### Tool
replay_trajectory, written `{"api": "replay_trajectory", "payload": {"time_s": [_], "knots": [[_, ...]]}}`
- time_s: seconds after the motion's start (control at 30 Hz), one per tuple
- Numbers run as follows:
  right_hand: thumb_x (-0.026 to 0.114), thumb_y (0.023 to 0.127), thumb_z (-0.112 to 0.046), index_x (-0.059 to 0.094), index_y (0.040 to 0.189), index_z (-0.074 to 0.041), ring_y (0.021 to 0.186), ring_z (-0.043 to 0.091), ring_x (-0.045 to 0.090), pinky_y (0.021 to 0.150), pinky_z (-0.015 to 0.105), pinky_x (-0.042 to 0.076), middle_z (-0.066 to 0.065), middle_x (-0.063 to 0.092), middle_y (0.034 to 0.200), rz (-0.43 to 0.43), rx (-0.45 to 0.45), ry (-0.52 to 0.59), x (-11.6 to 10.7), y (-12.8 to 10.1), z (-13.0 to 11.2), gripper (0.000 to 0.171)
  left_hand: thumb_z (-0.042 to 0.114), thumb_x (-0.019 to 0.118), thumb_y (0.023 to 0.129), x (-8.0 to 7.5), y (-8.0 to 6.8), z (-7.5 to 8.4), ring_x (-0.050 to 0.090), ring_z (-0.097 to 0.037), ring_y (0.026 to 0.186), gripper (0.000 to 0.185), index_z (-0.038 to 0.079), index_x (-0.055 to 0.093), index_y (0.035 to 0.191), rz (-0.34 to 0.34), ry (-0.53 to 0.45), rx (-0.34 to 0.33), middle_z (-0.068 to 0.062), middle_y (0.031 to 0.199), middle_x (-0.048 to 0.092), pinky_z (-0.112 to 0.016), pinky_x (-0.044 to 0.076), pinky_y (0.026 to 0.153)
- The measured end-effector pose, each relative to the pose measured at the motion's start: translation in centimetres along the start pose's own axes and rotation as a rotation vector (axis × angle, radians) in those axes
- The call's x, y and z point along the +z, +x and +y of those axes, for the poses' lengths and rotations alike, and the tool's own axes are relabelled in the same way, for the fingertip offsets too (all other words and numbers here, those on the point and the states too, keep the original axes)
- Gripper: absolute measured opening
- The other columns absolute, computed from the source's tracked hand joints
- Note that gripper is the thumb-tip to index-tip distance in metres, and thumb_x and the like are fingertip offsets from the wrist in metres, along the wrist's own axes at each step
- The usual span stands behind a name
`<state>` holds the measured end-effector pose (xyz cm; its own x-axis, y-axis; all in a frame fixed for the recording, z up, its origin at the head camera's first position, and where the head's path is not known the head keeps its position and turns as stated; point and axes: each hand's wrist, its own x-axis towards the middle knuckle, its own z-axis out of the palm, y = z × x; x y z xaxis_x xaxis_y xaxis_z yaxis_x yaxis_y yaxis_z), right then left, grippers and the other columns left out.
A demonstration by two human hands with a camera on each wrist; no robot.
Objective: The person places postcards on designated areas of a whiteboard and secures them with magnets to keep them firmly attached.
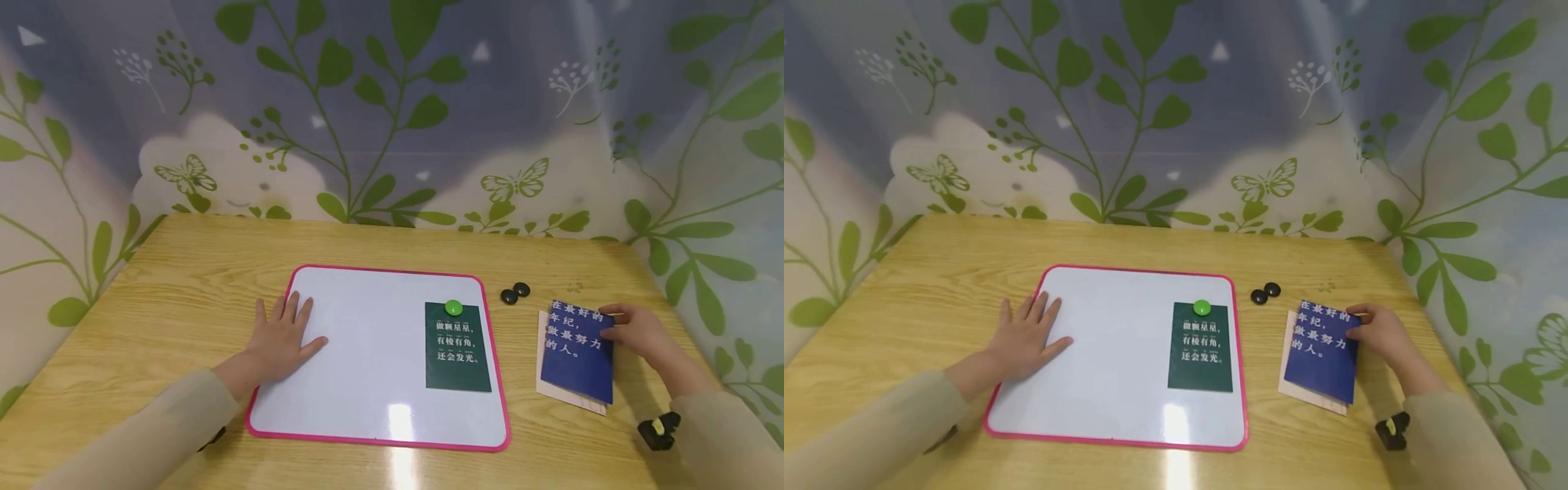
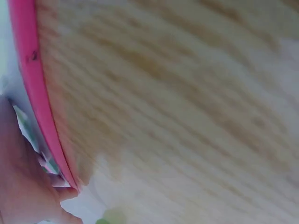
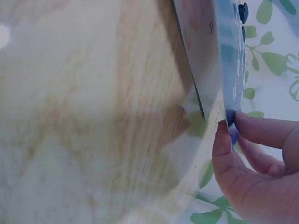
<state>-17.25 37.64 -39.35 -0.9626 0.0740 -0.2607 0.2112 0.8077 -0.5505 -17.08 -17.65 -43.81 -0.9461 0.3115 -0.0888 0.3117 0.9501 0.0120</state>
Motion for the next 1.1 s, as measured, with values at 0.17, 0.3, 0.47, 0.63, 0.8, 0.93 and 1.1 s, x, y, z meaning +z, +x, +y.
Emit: {"api": "replay_trajectory", "payload": {"time_s": [0.17, 0.3, 0.47, 0.63, 0.8, 0.93, 1.1], "knots": [[0.058, 0.086, 0.002, 0.041, 0.127, 0.019, 0.085, 0.017, 0.061, 0.07, 0.027, 0.054, 0.042, 0.045, 0.118, -0.02, 0.001, 0.076, 0.0, 0.2, 0.4, 0.047, 0.057, 0.042, 0.091, -0.7, -0.1, 0.2, 0.024, -0.048, 0.137, 0.08, 0.002, 0.027, 0.146, -0.026, 0.002, -0.002, -0.026, 0.151, 0.024, -0.07, 0.007, 0.106], [0.055, 0.089, 0.001, 0.037, 0.13, 0.019, 0.078, -0.003, 0.054, 0.072, 0.023, 0.054, 0.026, 0.054, 0.108, -0.091, 0.0, 0.166, -0.3, 0.3, 0.7, 0.048, 0.057, 0.043, 0.091, -1.2, 0.0, 0.2, 0.024, -0.049, 0.137, 0.08, 0.001, 0.027, 0.146, -0.043, -0.004, -0.001, -0.027, 0.15, 0.024, -0.07, 0.007, 0.106], [0.053, 0.092, -0.003, 0.035, 0.133, 0.019, 0.078, -0.008, 0.055, 0.074, 0.02, 0.053, 0.005, 0.055, 0.102, -0.167, 0.003, 0.263, -0.6, 0.3, 0.9, 0.05, 0.056, 0.044, 0.091, -1.3, 0.1, 0.1, 0.025, -0.049, 0.136, 0.08, 0.0, 0.028, 0.145, -0.048, -0.018, 0.001, -0.028, 0.15, 0.025, -0.071, 0.007, 0.106], [0.052, 0.093, -0.005, 0.034, 0.134, 0.018, 0.081, -0.007, 0.055, 0.076, 0.02, 0.052, 0.004, 0.051, 0.108, -0.198, -0.009, 0.319, -0.8, 0.3, 0.5, 0.051, 0.056, 0.045, 0.091, -1.3, 0.2, 0.1, 0.026, -0.049, 0.136, 0.079, 0.0, 0.029, 0.145, -0.052, -0.028, 0.001, -0.028, 0.149, 0.025, -0.071, 0.008, 0.105], [0.053, 0.092, -0.003, 0.032, 0.135, 0.019, 0.084, -0.007, 0.056, 0.077, 0.02, 0.052, 0.0, 0.052, 0.107, -0.215, -0.03, 0.379, -0.5, 0.6, -0.2, 0.053, 0.056, 0.045, 0.091, -1.2, 0.3, 0.0, 0.026, -0.049, 0.136, 0.079, 0.0, 0.029, 0.145, -0.058, -0.019, 0.002, -0.028, 0.149, 0.026, -0.071, 0.008, 0.105], [0.054, 0.092, -0.004, 0.033, 0.136, 0.016, 0.084, -0.005, 0.058, 0.077, 0.019, 0.052, -0.004, 0.054, 0.104, -0.243, -0.029, 0.431, -0.4, 1.0, -1.1, 0.053, 0.056, 0.044, 0.091, -1.3, 0.3, 0.0, 0.026, -0.049, 0.136, 0.079, 0.0, 0.029, 0.145, -0.063, -0.017, 0.002, -0.028, 0.149, 0.026, -0.071, 0.008, 0.105], [0.053, 0.092, -0.005, 0.029, 0.139, 0.015, 0.085, -0.004, 0.059, 0.078, 0.019, 0.052, -0.012, 0.054, 0.097, -0.274, -0.03, 0.496, 0.3, 1.4, -3.0, 0.056, 0.055, 0.045, 0.091, -1.4, 0.2, 0.1, 0.026, -0.049, 0.136, 0.079, -0.001, 0.029, 0.145, -0.063, -0.027, -0.001, -0.028, 0.149, 0.026, -0.071, 0.008, 0.105]]}}
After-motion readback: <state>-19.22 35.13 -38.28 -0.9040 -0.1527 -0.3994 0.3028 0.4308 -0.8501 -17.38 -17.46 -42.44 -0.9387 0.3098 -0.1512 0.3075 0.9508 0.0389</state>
